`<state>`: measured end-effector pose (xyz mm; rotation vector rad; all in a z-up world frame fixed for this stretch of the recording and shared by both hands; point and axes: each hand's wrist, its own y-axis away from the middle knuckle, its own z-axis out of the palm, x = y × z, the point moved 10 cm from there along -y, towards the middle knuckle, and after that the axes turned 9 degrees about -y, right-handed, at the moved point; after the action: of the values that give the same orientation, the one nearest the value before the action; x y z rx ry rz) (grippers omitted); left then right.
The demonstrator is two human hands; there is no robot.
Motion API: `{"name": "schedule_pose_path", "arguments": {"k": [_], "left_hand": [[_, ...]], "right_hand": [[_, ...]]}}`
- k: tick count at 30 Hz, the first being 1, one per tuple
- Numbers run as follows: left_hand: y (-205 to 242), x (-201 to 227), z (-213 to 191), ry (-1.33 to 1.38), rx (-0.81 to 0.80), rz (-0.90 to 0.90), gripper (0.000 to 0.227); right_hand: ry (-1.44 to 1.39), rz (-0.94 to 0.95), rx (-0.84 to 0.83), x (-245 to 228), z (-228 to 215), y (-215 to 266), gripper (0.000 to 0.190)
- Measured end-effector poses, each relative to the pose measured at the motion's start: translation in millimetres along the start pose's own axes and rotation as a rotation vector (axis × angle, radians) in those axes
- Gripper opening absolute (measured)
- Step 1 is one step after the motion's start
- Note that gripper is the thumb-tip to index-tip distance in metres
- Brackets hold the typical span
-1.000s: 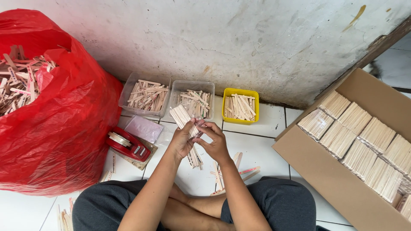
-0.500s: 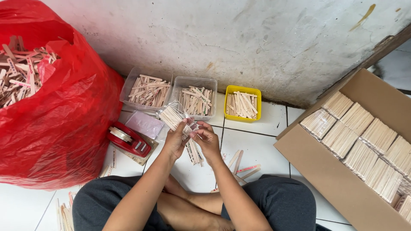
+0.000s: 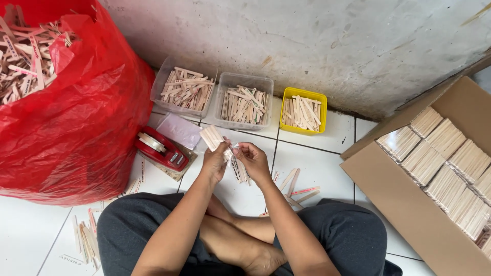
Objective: The person sits on the floor and packs small wooden sticks into clear plastic bags. They gather sticks from the floor and nearby containers, align them into bundles, and insert them into bags. The person then seals the bags and places the finished packages into a cardboard box.
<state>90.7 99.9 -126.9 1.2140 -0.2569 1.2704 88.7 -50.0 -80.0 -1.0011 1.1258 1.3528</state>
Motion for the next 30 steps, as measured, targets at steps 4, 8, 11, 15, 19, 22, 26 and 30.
{"name": "schedule_pose_path", "arguments": {"k": [4, 8, 11, 15, 19, 22, 26, 30], "left_hand": [[-2, -10, -3, -0.004, 0.01, -0.063, 0.031], [-36, -36, -10, -0.026, -0.067, -0.183, 0.04], [-18, -16, -16, -0.019, -0.008, -0.164, 0.044], [-26, 21, -45, 0.043, 0.179, -0.045, 0.053], [-1, 53, -39, 0.076, 0.233, -0.007, 0.029], [7, 53, -39, 0.096, 0.247, -0.013, 0.025], [7, 48, -39, 0.058, 0.221, -0.035, 0.025], [-7, 38, -40, 0.064, 0.218, -0.04, 0.026]], "right_hand": [[0.048, 0.025, 0.002, 14, -9, -6, 0.007], [0.143, -0.008, -0.011, 7, -9, -6, 0.007], [0.094, 0.058, 0.022, 20, -13, -9, 0.014], [0.773, 0.054, 0.003, 117, -49, -34, 0.04], [0.932, 0.029, -0.029, 96, -15, -7, 0.04], [0.968, 0.035, -0.015, 97, -12, -12, 0.035], [0.927, -0.025, 0.04, 91, -24, -19, 0.033], [1.02, -0.135, 0.014, 130, -46, -39, 0.033]]}}
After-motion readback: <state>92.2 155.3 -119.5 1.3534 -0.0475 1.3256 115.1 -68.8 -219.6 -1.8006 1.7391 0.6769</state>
